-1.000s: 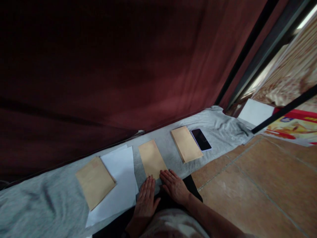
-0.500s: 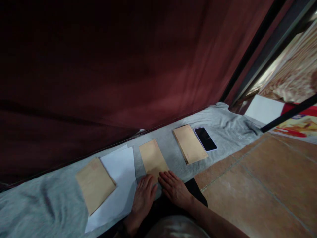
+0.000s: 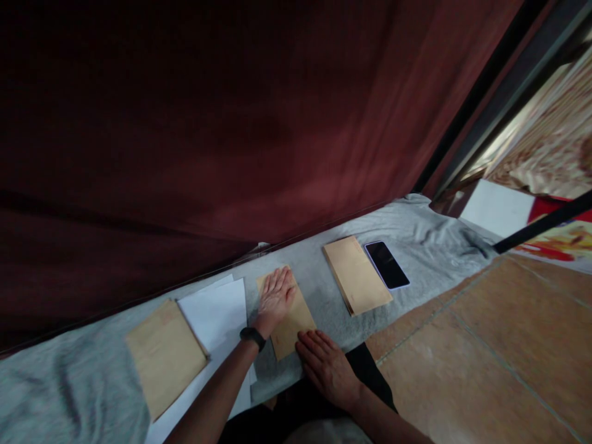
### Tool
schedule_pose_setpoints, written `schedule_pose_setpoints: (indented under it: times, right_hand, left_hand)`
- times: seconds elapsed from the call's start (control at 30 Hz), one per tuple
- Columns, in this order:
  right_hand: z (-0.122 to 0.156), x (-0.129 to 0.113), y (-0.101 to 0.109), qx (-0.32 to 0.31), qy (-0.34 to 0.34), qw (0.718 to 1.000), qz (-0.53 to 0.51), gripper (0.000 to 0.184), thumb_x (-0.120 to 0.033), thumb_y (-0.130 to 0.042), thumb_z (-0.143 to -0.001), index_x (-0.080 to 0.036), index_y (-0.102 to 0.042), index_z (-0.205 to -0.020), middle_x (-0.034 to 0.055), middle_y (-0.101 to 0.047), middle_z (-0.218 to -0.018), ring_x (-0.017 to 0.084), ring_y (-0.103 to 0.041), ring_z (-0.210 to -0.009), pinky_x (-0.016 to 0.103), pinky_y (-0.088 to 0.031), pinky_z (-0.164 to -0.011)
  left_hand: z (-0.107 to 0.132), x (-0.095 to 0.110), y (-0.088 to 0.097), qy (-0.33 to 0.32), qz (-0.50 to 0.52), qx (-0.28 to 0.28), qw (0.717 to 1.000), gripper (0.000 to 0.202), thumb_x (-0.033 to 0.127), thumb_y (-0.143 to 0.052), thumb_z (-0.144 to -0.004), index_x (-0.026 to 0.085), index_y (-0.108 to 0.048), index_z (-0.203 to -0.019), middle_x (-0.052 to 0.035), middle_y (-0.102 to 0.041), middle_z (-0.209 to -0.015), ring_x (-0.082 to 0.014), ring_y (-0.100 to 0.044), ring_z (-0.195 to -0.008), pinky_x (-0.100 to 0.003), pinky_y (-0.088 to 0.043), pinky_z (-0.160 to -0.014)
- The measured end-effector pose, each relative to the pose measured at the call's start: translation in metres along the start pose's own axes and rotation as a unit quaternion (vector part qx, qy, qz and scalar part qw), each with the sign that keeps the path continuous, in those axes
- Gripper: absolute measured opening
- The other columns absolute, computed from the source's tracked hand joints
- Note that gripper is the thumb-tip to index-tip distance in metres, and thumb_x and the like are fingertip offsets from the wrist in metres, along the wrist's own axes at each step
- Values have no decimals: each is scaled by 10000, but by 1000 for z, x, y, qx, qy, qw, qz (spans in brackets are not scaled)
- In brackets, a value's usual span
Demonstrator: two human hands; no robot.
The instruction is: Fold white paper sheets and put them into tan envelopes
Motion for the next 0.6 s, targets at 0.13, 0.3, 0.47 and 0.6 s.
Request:
schedule_pose_setpoints:
  times: [0.13, 0.3, 0.47, 0.6]
  right_hand:
    - [-2, 1, 2, 3, -7, 1000, -26, 514, -205, -534, -993, -223, -458, -1501, 80, -543, -1503, 243, -518, -1365, 462, -420, -1161]
    - [-6, 11, 7, 12, -49, 997, -66, 525, -126, -495, -964, -203, -459, -1483, 110, -556, -1476, 245, -527, -1333, 453, -472, -1109]
    - [-13, 29, 7, 76, -180, 980, -34, 524, -90, -448, -931, -149, -454, -1451, 165, -622, -1310, 275, -605, -1164, 453, -555, -980]
    - [-29, 33, 3, 71, -208, 976, 13, 391, -130, -505, -911, -158, -589, -1293, 160, -678, -1106, 299, -640, -1010, 462, -573, -884]
  left_hand:
    - [23, 20, 4, -3, -8, -1, 1000, 538, 320, -349, -1031, 173, -385, -1547, -69, -412, -1598, -252, -282, -1524, -506, -250, -1237]
    - [66, 51, 16, -45, -13, 5, 999, 568, 259, -377, -1017, 169, -318, -1575, -45, -353, -1633, -236, -253, -1533, -479, -234, -1250]
    - [116, 76, 22, -61, -37, 17, 997, 635, 175, -458, -941, 175, -345, -1566, -66, -336, -1641, -289, -257, -1528, -533, -259, -1237]
    - [136, 84, 21, -16, -53, 34, 998, 643, 62, -457, -877, 128, -434, -1517, -112, -426, -1588, -291, -344, -1490, -483, -354, -1203]
Point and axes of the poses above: each hand's wrist, its own z-axis away from the middle knuckle, its own y-axis out of the back of the hand, x = y × z, the point moved 6 cm from there along -z, towards the middle knuckle
